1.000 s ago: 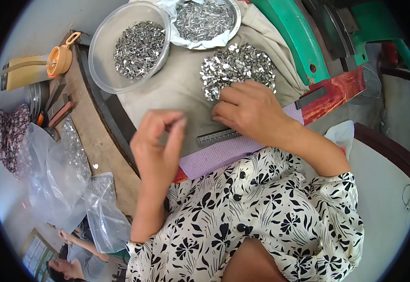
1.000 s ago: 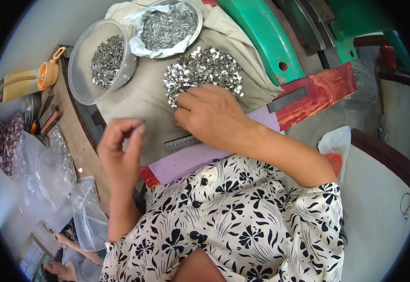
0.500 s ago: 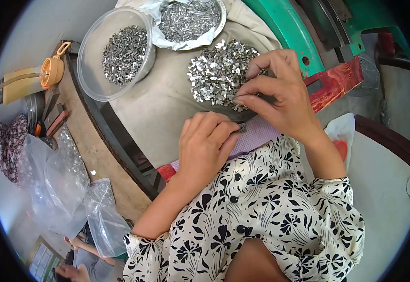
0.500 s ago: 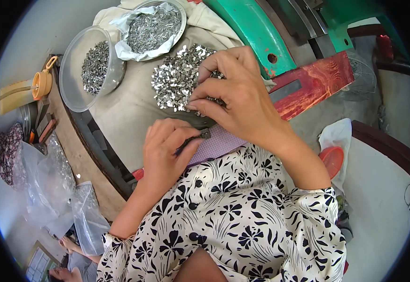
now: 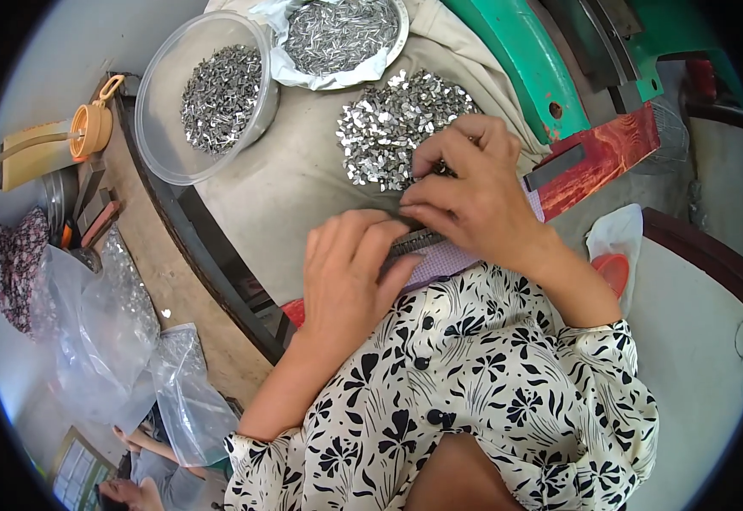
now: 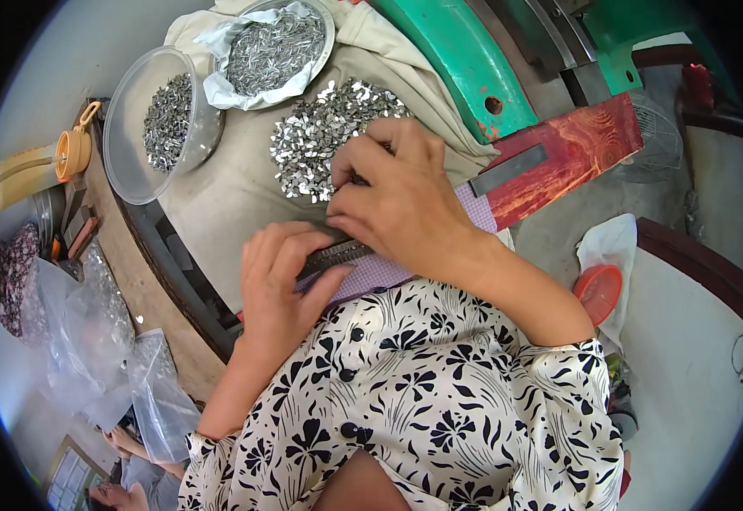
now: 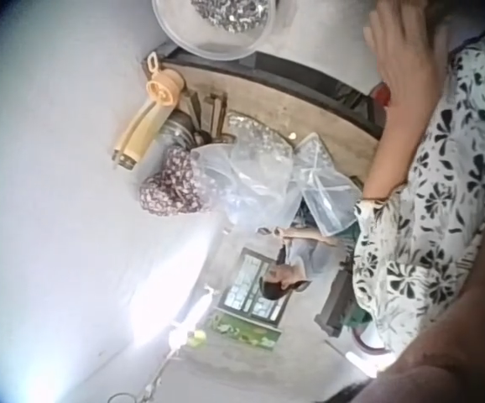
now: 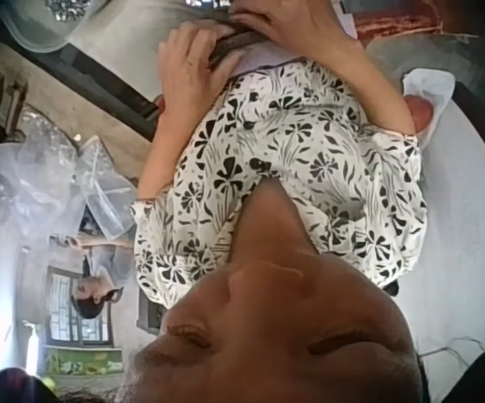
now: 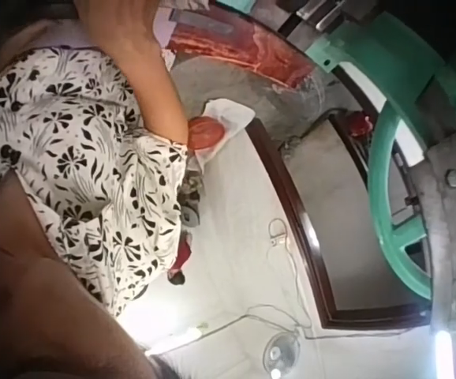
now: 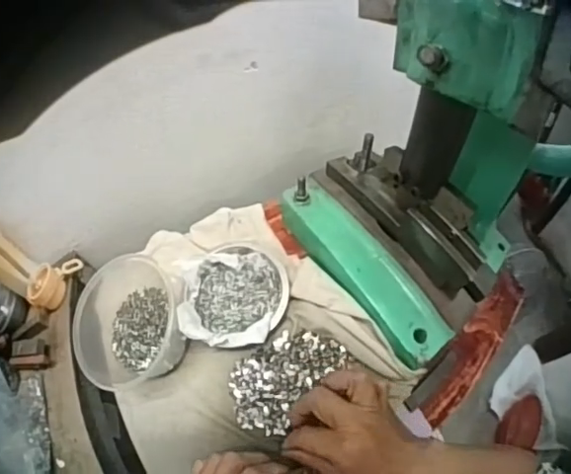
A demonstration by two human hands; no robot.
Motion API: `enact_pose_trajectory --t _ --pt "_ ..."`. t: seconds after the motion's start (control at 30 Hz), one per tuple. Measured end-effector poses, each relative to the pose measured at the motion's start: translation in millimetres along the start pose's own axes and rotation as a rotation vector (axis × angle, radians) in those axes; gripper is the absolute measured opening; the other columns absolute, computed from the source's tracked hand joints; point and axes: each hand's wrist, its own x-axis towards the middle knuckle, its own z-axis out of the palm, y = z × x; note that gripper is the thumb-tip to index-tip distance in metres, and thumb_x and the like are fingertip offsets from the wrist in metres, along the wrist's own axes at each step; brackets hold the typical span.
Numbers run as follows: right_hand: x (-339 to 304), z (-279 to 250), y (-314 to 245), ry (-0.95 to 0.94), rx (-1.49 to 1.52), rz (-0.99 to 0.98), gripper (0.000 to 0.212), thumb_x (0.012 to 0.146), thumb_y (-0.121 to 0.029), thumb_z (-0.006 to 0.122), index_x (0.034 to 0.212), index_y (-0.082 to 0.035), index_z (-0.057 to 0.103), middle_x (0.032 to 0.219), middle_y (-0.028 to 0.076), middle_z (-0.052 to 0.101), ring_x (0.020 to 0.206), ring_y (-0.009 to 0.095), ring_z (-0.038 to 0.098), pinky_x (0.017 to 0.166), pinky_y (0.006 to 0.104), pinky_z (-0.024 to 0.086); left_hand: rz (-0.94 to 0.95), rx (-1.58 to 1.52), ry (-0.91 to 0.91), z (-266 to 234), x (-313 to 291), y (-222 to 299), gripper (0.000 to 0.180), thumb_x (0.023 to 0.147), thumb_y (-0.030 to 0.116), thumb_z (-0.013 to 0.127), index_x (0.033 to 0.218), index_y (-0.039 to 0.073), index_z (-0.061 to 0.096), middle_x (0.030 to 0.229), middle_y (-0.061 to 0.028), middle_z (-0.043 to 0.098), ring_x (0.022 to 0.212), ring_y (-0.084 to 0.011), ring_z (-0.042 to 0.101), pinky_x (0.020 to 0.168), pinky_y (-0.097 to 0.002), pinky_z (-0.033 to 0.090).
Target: Picking small metal pieces from bowls and manually arranging them on a strip before using a press machine.
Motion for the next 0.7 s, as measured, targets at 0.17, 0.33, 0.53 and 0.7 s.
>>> enact_pose_trajectory --t 0.17,0.33,0.53,0.7 --pt "-0.5 5.7 -6.5 -0.056 -0.103 -0.034 0.014 0.069 -0.02 0.079 0.079 -0.015 0.071 0.101 -0.006 0.061 0.11 0.026 0.048 0.091 0.0437 0.031 -0.077 0.065 0.015 -13.3 -23.5 -14.5 0.039 0.071 0.014 0.081 0.107 0.009 0.068 0.106 -0.0053 0.061 0.097 -0.0258 0.057 0.083 -0.0374 0.041" --pt "9.1 -1.8 -15.9 -0.067 -0.001 0.016 0.014 0.069 -0.022 0.082 0.08 -0.018 0.075 0.094 -0.006 0.06 0.104 0.024 0.046 0.089 0.0405 0.028 -0.082 0.088 0.045 -19.0 -35.4 -21.0 0.035 0.07 0.013 0.081 0.102 0.008 0.069 0.107 -0.0063 0.062 0.098 -0.0262 0.058 0.084 -0.0377 0.041" --pt "6.0 12.9 -17.0 -0.07 -0.079 0.019 0.014 0.067 -0.021 0.083 0.078 -0.017 0.076 0.092 -0.005 0.06 0.1 0.024 0.047 0.088 0.0403 0.029 -0.221 -0.026 0.163 -19.6 -54.7 -31.3 0.036 0.068 0.007 0.084 0.101 0.005 0.07 0.115 -0.0106 0.063 0.103 -0.0284 0.06 0.088 -0.0373 0.047" --pt "18.9 12.8 -32.8 -0.151 0.12 0.084 0.01 0.07 -0.018 0.081 0.078 -0.015 0.076 0.091 -0.005 0.06 0.101 0.023 0.047 0.09 0.0413 0.028 -0.307 -0.173 0.251 -13.0 -70.6 -36.2 0.033 0.07 0.004 0.083 0.101 0.002 0.071 0.12 -0.0139 0.063 0.111 -0.0283 0.06 0.092 -0.0365 0.048"
